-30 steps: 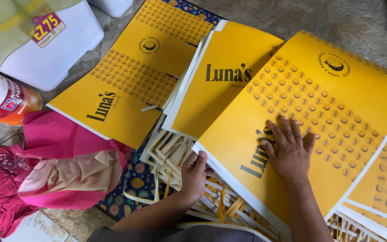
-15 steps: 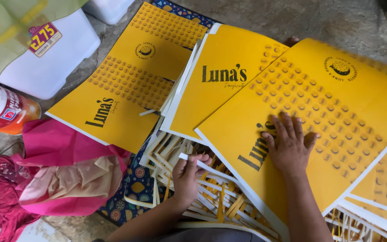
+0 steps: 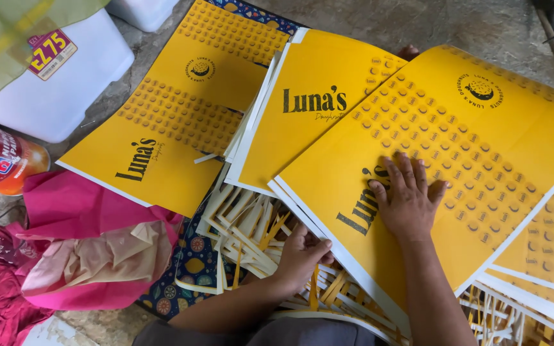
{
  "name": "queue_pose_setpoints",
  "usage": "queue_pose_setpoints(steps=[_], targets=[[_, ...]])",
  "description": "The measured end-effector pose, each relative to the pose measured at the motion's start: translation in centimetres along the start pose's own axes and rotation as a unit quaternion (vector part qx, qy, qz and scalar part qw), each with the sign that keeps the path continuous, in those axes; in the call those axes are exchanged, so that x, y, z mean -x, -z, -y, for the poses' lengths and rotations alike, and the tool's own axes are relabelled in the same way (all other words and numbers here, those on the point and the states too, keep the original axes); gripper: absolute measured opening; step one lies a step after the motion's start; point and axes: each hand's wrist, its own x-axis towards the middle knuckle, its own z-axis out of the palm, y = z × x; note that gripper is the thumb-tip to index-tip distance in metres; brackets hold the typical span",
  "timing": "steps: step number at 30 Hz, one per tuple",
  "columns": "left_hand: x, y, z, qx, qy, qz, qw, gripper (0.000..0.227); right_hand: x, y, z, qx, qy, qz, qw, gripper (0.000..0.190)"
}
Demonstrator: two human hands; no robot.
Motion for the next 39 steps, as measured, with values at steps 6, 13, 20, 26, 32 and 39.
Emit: queue_pose_setpoints(steps=[6, 13, 20, 26, 32, 39], targets=[[2.2, 0.4, -1.0, -0.097, -0.054, -0.027, 0.993, 0.03, -0.4, 0.8, 0.8, -0.027, -0.046, 0.035, 0.998, 0.062], [2.7, 0.1, -2.3, -0.155, -0.106, 0.049, 0.981, 0.066, -1.0, 0.9, 0.7, -0.062, -0.106, 0.043, 0.991, 0.059], [3.1, -1.6, -1.6, -0.213, 0.064, 0.092, 0.971, 0.012, 1.0, 3.3, -7.7, -0.176, 0.108, -0.01, 0.978, 0.044], [0.9, -1.7, -2.4, -0.113, -0.024, -0.001, 0.993, 0.015, 2.7, 2.0, -13.1, -0.023, 0.048, 0.066, 0.996, 0.062], [-0.1, -1.6, -2.2, -0.114, -0.034, -0.058, 0.991, 0.046, 3.5, 2.5, -8.0, 0.025, -0.042, 0.038, 0.998, 0.072], [-1.1, -0.4, -0.6, -0.154, -0.053, -0.064, 0.985, 0.008, 3.9, 2.5, -6.1, -0.002, -0.109, 0.031, 0.994, 0.075]])
